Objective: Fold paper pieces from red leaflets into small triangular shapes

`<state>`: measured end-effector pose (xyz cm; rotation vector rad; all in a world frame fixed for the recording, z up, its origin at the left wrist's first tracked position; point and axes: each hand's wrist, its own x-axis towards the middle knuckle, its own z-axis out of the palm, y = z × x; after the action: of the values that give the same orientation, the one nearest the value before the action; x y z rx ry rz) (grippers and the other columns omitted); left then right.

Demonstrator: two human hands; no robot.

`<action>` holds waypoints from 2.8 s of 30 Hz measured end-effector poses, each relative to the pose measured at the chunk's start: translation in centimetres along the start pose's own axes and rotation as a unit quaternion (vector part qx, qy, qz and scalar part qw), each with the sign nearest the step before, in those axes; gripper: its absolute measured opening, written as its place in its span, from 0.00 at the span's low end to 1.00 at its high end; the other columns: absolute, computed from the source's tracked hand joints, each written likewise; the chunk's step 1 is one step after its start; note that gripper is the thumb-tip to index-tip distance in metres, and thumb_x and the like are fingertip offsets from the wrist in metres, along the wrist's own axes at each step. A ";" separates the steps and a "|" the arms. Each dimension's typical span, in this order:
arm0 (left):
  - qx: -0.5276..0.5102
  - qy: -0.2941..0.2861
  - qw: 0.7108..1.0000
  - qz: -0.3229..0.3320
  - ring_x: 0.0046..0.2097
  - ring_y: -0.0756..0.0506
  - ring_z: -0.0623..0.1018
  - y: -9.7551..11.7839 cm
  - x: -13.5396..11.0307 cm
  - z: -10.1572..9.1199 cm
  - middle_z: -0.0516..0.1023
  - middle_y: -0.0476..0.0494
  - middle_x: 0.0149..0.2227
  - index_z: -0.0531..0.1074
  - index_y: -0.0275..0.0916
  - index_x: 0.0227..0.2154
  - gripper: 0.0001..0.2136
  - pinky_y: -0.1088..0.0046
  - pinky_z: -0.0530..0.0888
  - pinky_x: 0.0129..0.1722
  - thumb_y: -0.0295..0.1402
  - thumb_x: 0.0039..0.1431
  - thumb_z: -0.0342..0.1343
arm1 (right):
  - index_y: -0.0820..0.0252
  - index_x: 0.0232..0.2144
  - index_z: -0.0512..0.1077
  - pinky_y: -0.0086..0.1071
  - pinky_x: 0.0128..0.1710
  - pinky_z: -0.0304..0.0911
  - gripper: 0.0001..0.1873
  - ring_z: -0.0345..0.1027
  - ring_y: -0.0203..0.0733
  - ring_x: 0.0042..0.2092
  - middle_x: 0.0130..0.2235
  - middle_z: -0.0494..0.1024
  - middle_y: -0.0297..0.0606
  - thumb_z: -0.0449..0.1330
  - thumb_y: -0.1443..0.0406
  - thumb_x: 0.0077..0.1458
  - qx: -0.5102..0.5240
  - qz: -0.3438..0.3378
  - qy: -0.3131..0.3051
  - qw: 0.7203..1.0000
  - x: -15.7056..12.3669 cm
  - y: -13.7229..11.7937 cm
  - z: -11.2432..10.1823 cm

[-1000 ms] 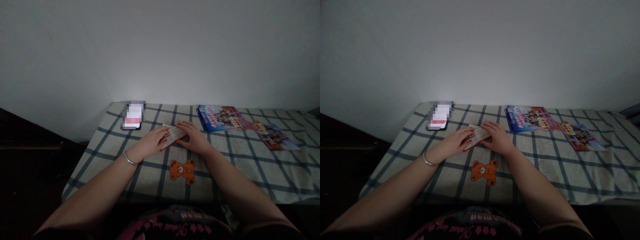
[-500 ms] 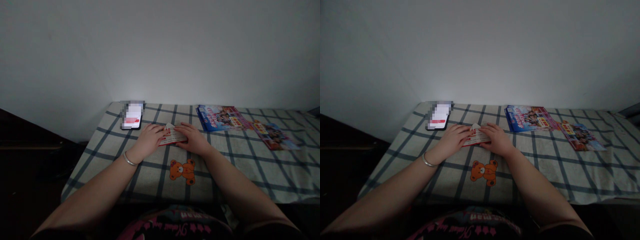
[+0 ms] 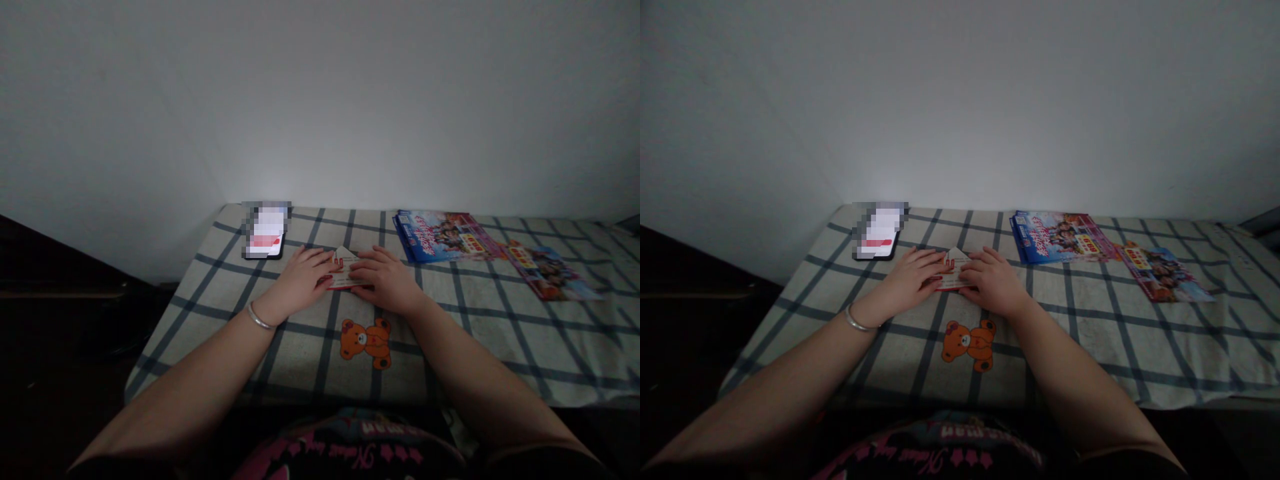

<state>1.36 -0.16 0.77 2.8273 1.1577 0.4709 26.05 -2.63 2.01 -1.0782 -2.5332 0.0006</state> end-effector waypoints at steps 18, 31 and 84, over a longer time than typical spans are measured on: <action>0.021 -0.005 1.000 0.004 0.64 0.35 0.62 1.2 -0.2 -0.7 0.66 0.42 0.62 0.68 0.46 0.56 0.22 0.48 0.56 0.64 0.44 0.60 0.59 | 0.59 0.35 0.76 0.36 0.46 0.63 0.10 0.72 0.42 0.41 0.37 0.81 0.38 0.55 0.65 0.65 -0.085 -0.072 -0.009 0.994 0.3 -1.2 -1.5; -0.012 0.018 1.000 0.002 0.53 0.40 0.71 1.5 0.0 -1.0 0.74 0.44 0.50 0.75 0.44 0.47 0.14 0.54 0.65 0.57 0.41 0.60 0.59 | 0.59 0.35 0.75 0.33 0.37 0.61 0.09 0.71 0.41 0.38 0.35 0.80 0.38 0.56 0.65 0.63 -0.032 -0.027 -0.052 0.998 0.1 -0.8 -1.3; 0.032 0.028 0.994 -0.105 0.40 0.42 0.75 1.5 1.8 -0.4 0.77 0.43 0.35 0.71 0.37 0.36 0.06 0.65 0.71 0.38 0.34 0.65 0.55 | 0.55 0.31 0.75 0.42 0.42 0.60 0.07 0.70 0.49 0.40 0.36 0.80 0.40 0.60 0.62 0.61 -0.052 0.218 0.069 0.972 1.7 0.1 2.0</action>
<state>3.50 -0.06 1.85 2.7173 1.4882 0.5091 24.30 -1.06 0.70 -1.5979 -2.1471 -0.0855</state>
